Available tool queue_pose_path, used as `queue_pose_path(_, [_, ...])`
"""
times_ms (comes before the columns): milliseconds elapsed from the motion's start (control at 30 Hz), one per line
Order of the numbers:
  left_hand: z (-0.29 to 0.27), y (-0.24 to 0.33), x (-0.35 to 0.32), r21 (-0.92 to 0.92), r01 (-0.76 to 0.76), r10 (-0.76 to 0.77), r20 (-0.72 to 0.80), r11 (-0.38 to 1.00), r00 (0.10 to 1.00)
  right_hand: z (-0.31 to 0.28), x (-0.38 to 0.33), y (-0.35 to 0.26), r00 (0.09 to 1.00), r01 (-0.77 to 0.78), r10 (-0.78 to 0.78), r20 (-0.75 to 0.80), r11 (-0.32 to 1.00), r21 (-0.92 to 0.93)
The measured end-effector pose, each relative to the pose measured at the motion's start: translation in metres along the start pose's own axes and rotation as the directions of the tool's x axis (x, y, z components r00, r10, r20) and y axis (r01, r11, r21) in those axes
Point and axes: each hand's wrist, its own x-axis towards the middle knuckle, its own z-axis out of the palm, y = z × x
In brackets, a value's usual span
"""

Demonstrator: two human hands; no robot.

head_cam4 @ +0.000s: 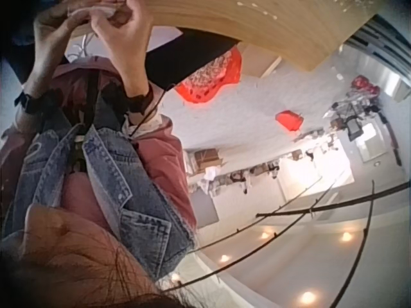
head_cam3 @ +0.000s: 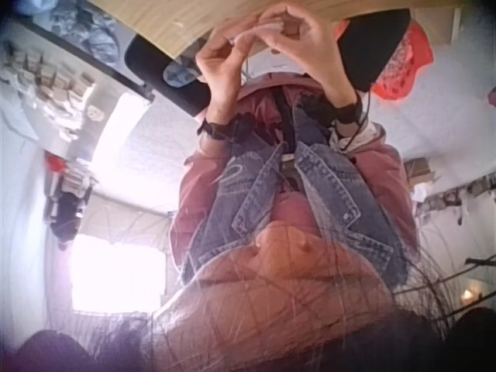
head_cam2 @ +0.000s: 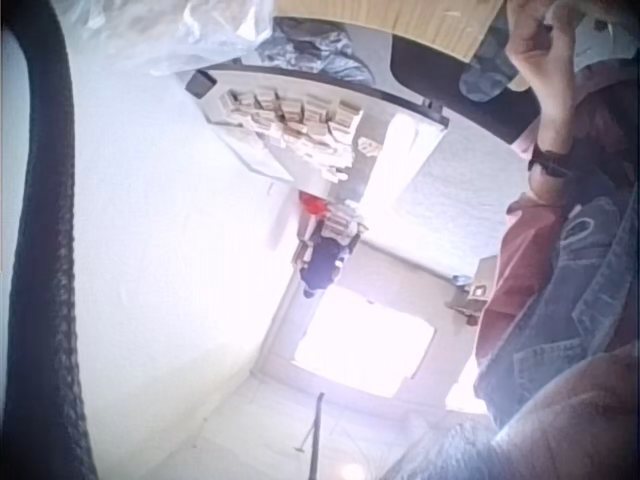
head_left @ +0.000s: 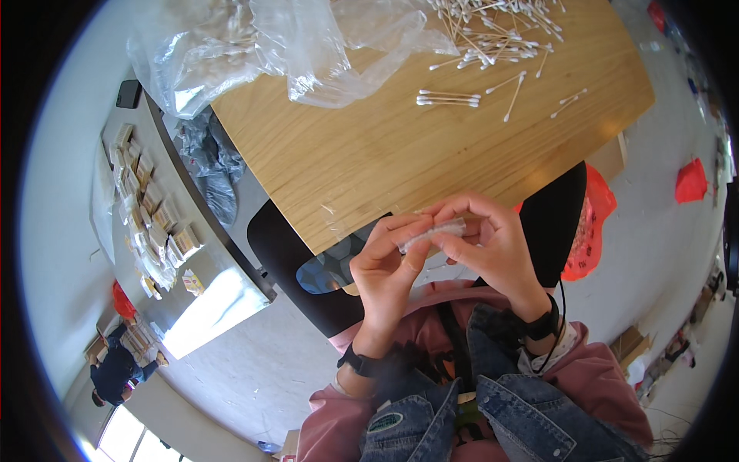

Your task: Packing cotton swabs into small plastic bags.

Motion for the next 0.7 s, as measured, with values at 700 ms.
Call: queue_pose_path(700, [-0.009,0.001,0.006,0.094,-0.057,0.044,0.129,0.994,0.991,-0.004,0.0,-0.001,0.999,0.01,-0.011,-0.03,1.0,-0.022])
